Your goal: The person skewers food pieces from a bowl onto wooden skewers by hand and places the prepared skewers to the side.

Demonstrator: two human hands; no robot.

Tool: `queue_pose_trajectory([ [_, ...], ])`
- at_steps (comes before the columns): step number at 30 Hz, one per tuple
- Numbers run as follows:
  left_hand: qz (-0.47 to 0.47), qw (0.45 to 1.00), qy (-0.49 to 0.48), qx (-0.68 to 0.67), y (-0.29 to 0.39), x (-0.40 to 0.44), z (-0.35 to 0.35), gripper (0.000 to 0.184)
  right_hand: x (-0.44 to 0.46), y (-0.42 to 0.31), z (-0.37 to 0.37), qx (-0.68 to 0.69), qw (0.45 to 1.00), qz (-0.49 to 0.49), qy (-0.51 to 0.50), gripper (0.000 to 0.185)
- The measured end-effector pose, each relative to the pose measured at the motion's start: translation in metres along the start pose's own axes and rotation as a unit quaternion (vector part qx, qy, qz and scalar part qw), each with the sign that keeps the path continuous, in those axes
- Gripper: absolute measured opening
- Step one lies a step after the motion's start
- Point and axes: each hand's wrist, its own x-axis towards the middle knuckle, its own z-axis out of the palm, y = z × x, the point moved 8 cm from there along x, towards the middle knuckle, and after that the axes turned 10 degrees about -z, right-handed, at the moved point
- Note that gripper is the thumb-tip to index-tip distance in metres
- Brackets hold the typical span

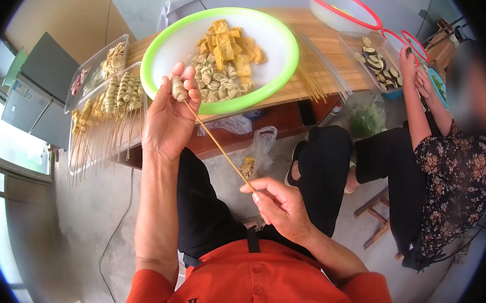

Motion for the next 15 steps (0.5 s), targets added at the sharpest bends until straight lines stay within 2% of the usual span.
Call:
queue_pose_trajectory([
  [15,0.030,0.999,0.033,-0.016,-0.0010,0.0001,-0.0094,0.035,-0.0015,0.0026,0.0049,0.034,0.999,0.011,0.009,0.022],
])
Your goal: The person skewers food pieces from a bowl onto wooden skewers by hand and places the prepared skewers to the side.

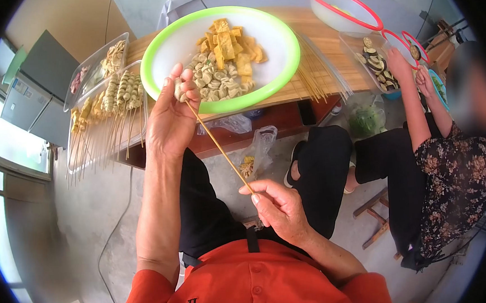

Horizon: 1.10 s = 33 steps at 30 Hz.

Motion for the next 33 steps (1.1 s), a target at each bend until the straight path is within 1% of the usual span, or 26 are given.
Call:
queue_pose_trajectory([
  [6,0.016,0.998,0.011,0.052,-0.002,-0.002,0.002,0.035,-0.001,0.005,0.000,0.022,1.000,0.005,0.002,0.021],
  [8,0.018,0.998,-0.021,0.052,-0.003,-0.004,0.009,0.038,-0.001,0.006,-0.001,0.030,0.999,0.009,0.006,0.021],
  [14,0.030,0.994,-0.035,0.099,-0.005,-0.008,0.018,0.043,-0.002,0.006,-0.003,0.049,0.999,0.017,0.018,0.021],
  [17,0.033,0.992,-0.023,0.120,-0.007,-0.008,0.015,0.040,-0.003,0.006,-0.003,0.052,0.998,0.014,0.021,0.021],
  [27,0.020,0.993,-0.027,0.114,-0.020,-0.014,0.021,0.039,-0.002,0.006,-0.002,0.079,0.996,-0.001,0.033,0.022],
  [30,0.021,0.990,-0.029,0.137,-0.021,-0.015,0.024,0.039,-0.002,0.008,-0.004,0.075,0.997,0.000,0.033,0.022],
  [33,0.010,0.994,-0.036,0.107,-0.021,-0.014,0.021,0.039,-0.001,0.006,-0.006,0.063,0.998,0.003,0.029,0.021],
])
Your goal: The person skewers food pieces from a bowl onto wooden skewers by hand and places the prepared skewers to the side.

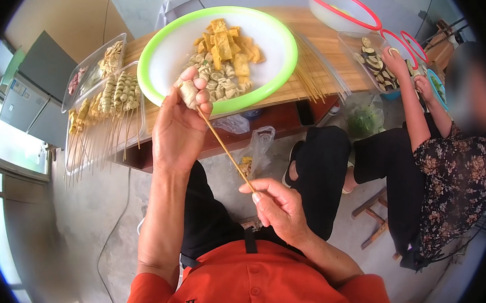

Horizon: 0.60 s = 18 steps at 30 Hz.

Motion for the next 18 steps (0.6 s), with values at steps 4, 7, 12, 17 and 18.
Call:
queue_pose_trajectory([
  [4,0.005,1.000,-0.015,-0.021,0.004,-0.001,0.001,0.039,0.000,-0.002,-0.005,-0.040,0.999,0.007,-0.013,0.020],
  [7,0.002,1.000,-0.012,0.002,0.007,-0.002,0.002,0.038,0.001,-0.005,-0.008,-0.067,0.998,-0.002,-0.020,0.020],
  [12,-0.008,0.999,-0.017,0.027,0.008,-0.005,0.007,0.036,0.001,-0.008,-0.010,-0.075,0.997,-0.006,-0.022,0.021],
  [17,-0.039,0.998,-0.036,0.033,0.004,-0.007,0.013,0.040,0.001,-0.008,-0.008,-0.061,0.998,-0.011,-0.020,0.021],
  [18,-0.040,0.998,-0.036,0.033,0.003,-0.007,0.013,0.040,0.002,-0.007,-0.008,-0.062,0.998,-0.013,-0.020,0.021],
])
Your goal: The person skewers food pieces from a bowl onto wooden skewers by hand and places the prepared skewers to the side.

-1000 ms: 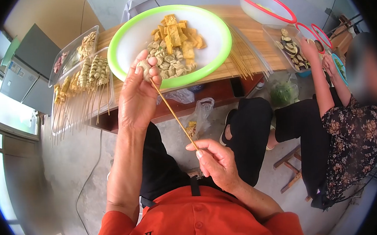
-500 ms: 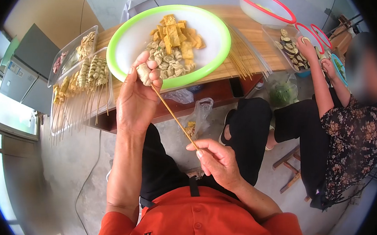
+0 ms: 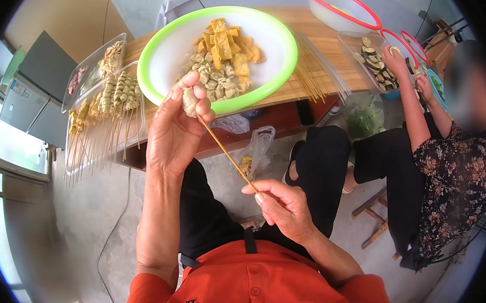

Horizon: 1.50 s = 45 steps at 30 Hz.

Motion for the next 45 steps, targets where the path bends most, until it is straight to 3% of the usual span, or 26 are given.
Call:
queue_pose_trajectory([
  [12,-0.058,0.997,0.006,0.043,-0.022,-0.001,0.016,0.048,0.021,0.003,0.003,0.080,0.996,-0.034,0.036,0.021],
  [14,0.017,0.984,0.062,0.165,-0.003,0.000,0.012,0.051,0.022,0.006,-0.003,0.091,0.994,-0.046,0.046,0.020],
  [19,0.112,0.869,0.151,0.458,0.055,0.011,-0.009,0.036,0.021,0.020,-0.034,0.040,0.990,-0.080,0.105,0.019],
  [20,0.110,0.868,0.150,0.461,0.061,0.016,-0.014,0.036,0.021,0.025,-0.041,0.039,0.988,-0.085,0.122,0.019],
  [22,0.100,0.808,0.149,0.561,0.067,0.031,-0.023,0.031,0.021,0.034,-0.048,0.038,0.986,-0.087,0.140,0.018],
  [24,0.089,0.797,0.150,0.578,0.068,0.046,-0.032,0.026,0.020,0.044,-0.057,0.042,0.982,-0.069,0.171,0.018],
  [26,0.044,0.748,0.154,0.644,0.064,0.063,-0.042,0.021,0.020,0.049,-0.061,0.034,0.982,-0.065,0.174,0.018],
  [28,0.026,0.748,0.145,0.647,0.060,0.078,-0.057,0.018,0.019,0.053,-0.063,0.027,0.983,-0.060,0.174,0.018],
  [30,0.028,0.659,0.112,0.744,0.055,0.090,-0.059,0.020,0.020,0.055,-0.066,-0.003,0.984,-0.063,0.167,0.020],
  [32,0.029,0.633,0.114,0.765,0.055,0.098,-0.059,0.022,0.020,0.058,-0.071,-0.004,0.983,-0.062,0.173,0.020],
  [35,-0.040,0.590,0.091,0.801,0.046,0.116,-0.073,0.023,0.020,0.063,-0.075,0.000,0.982,-0.054,0.179,0.020],
  [37,-0.073,0.511,0.091,0.852,0.039,0.124,-0.079,0.022,0.021,0.066,-0.077,0.006,0.982,-0.048,0.181,0.019],
  [45,-0.103,0.438,0.023,0.893,0.016,0.143,-0.092,0.022,0.021,0.063,-0.078,-0.038,0.982,-0.077,0.169,0.018],
])
